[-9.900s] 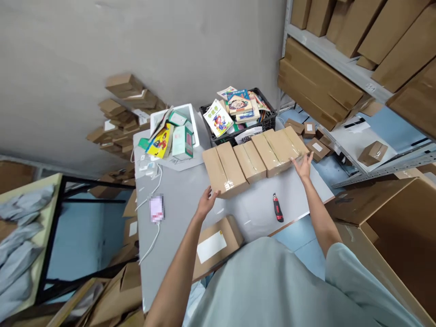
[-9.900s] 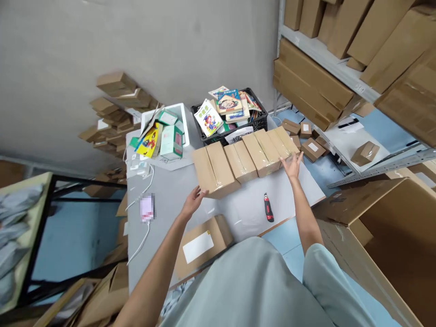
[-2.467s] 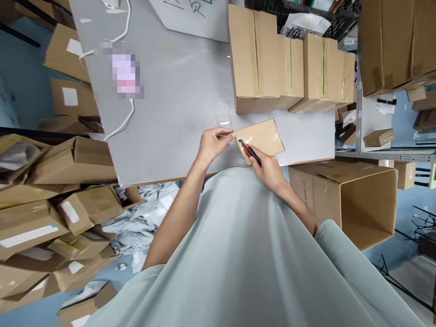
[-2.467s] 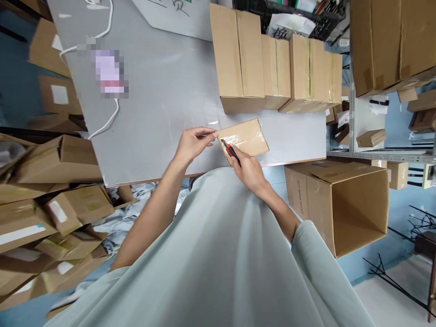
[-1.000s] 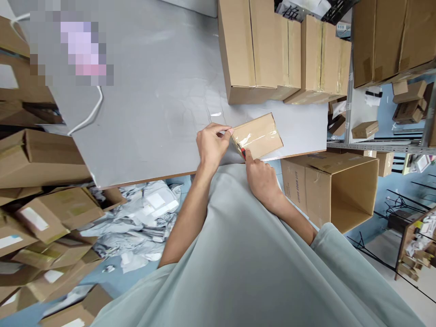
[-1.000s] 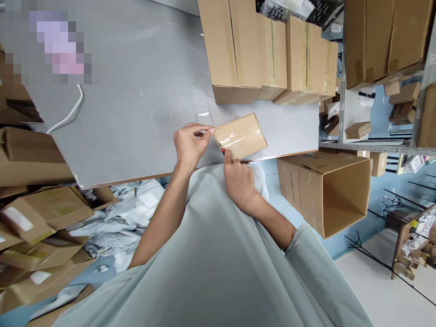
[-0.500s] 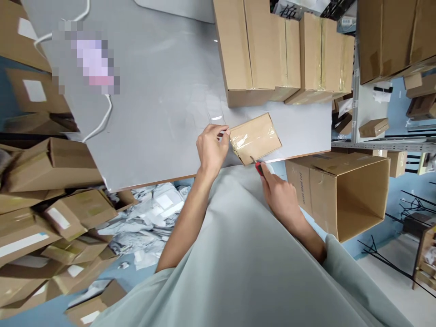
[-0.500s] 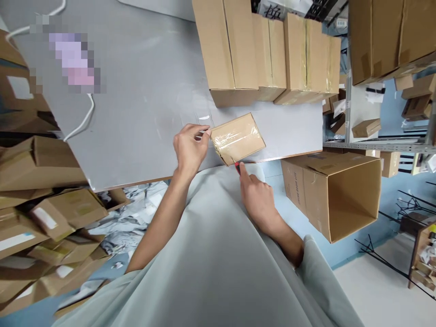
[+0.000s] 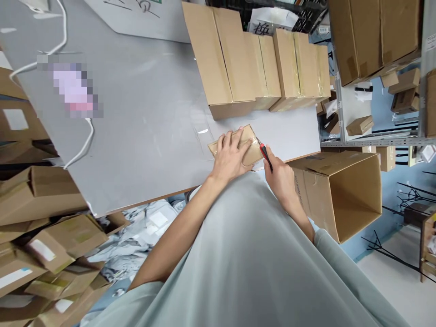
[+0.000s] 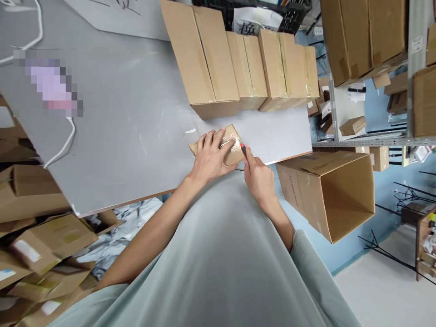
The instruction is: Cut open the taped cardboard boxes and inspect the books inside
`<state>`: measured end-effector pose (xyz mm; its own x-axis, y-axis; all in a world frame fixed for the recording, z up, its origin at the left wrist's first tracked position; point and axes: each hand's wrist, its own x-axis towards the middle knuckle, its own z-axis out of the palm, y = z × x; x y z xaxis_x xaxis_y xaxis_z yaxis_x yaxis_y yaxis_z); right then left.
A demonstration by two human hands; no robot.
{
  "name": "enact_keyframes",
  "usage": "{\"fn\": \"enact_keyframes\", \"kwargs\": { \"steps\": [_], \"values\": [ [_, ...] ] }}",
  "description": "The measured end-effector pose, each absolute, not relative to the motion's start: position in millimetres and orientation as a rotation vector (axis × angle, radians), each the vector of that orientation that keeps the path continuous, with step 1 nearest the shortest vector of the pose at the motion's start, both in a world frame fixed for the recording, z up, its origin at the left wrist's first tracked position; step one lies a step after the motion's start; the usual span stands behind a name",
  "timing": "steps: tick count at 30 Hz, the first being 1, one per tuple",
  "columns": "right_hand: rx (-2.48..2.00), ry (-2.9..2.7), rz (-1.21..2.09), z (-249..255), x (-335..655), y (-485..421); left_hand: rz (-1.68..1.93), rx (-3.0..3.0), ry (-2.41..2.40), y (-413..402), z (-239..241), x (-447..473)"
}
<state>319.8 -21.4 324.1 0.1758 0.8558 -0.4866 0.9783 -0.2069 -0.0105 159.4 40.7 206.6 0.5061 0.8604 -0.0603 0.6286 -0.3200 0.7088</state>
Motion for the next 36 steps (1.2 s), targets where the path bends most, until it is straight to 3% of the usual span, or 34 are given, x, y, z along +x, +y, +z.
{"fn": "enact_keyframes", "kwargs": {
  "steps": [36],
  "values": [
    [2.003,1.697,-0.529,312.5,312.3,14.4,0.46,1.996,1.245,38.7,198.6,158.9]
  ]
}}
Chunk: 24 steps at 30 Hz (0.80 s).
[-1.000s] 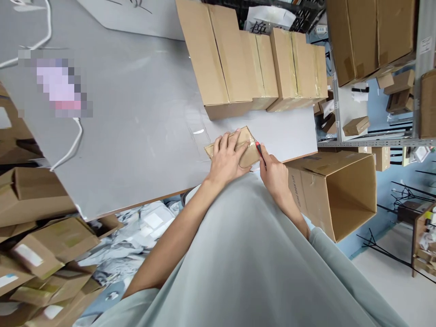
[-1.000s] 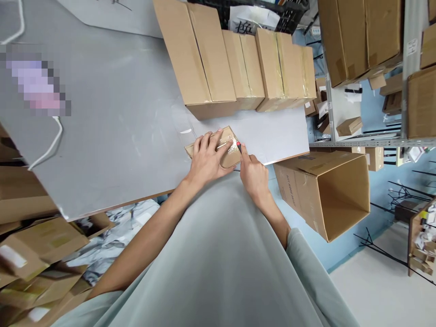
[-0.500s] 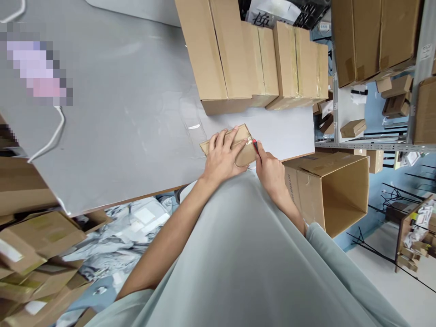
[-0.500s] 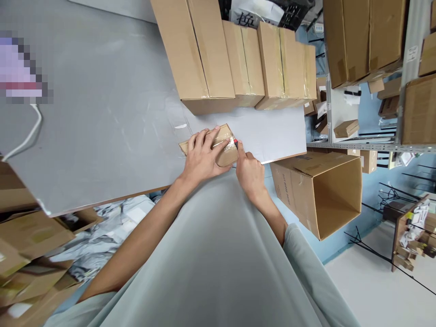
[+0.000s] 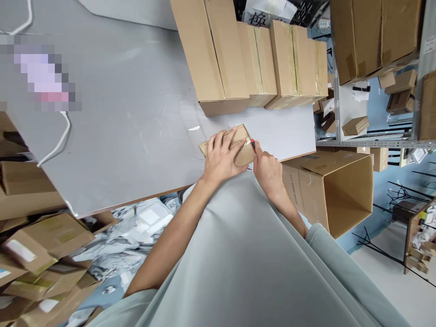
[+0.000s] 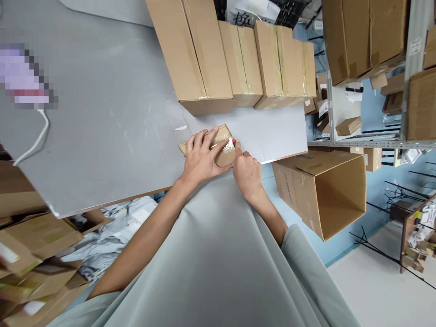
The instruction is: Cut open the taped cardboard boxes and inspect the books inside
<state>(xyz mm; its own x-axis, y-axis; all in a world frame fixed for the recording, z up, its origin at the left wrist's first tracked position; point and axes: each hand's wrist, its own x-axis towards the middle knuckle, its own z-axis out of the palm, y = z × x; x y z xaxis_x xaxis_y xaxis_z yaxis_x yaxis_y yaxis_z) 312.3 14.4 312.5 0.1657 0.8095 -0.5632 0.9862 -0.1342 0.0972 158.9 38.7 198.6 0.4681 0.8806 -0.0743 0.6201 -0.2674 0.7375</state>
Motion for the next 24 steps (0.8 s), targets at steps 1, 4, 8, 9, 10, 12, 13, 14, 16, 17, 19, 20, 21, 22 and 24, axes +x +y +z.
{"fn": "enact_keyframes", "kwargs": {
  "steps": [1,4,8,9,10,12,13,14,16,17,19,20,21,22,24],
  "values": [
    [2.0,1.688,-0.523,312.9,313.0,12.9,0.462,2.002,1.246,37.9,198.1,159.2],
    [1.973,1.647,-0.515,315.1,316.3,3.8,0.469,2.028,1.245,35.0,195.8,160.3],
    [1.957,1.555,-0.502,317.1,322.7,-14.8,0.488,2.062,1.232,32.3,192.3,161.2],
    [1.952,1.532,-0.507,317.4,324.4,-19.4,0.495,2.069,1.229,31.8,191.7,161.4],
    [1.946,1.513,-0.515,317.9,326.0,-23.7,0.503,2.075,1.227,31.3,191.2,161.6],
    [1.942,1.492,-0.529,320.5,328.4,-31.4,0.518,2.085,1.219,30.7,190.3,162.3],
    [1.944,1.489,-0.537,323.1,329.3,-35.0,0.524,2.09,1.213,30.8,189.8,162.8],
    [1.951,1.491,-0.549,326.6,330.0,-38.6,0.53,2.095,1.209,31.4,189.2,163.4],
    [2.004,1.51,-0.584,334.3,332.9,-46.6,0.543,2.107,1.202,33.8,187.4,164.0],
    [2.06,1.531,-0.602,337.0,335.9,-50.9,0.549,2.112,1.196,35.5,186.5,163.6],
    [2.251,1.603,-0.616,334.2,346.9,-58.0,0.56,2.113,1.186,38.9,185.3,159.3],
    [2.375,1.651,-0.621,326.6,354.8,-59.7,0.566,2.108,1.185,40.0,185.4,154.7],
    [2.506,1.698,-0.645,314.0,363.8,-59.2,0.57,2.099,1.191,40.5,186.1,148.0],
    [2.642,1.741,-0.696,296.4,372.9,-56.1,0.574,2.085,1.207,40.1,187.5,139.0],
    [2.82,1.758,-1.043,249.5,387.8,-41.8,0.572,2.049,1.259,36.1,191.6,114.4]
  ]
}}
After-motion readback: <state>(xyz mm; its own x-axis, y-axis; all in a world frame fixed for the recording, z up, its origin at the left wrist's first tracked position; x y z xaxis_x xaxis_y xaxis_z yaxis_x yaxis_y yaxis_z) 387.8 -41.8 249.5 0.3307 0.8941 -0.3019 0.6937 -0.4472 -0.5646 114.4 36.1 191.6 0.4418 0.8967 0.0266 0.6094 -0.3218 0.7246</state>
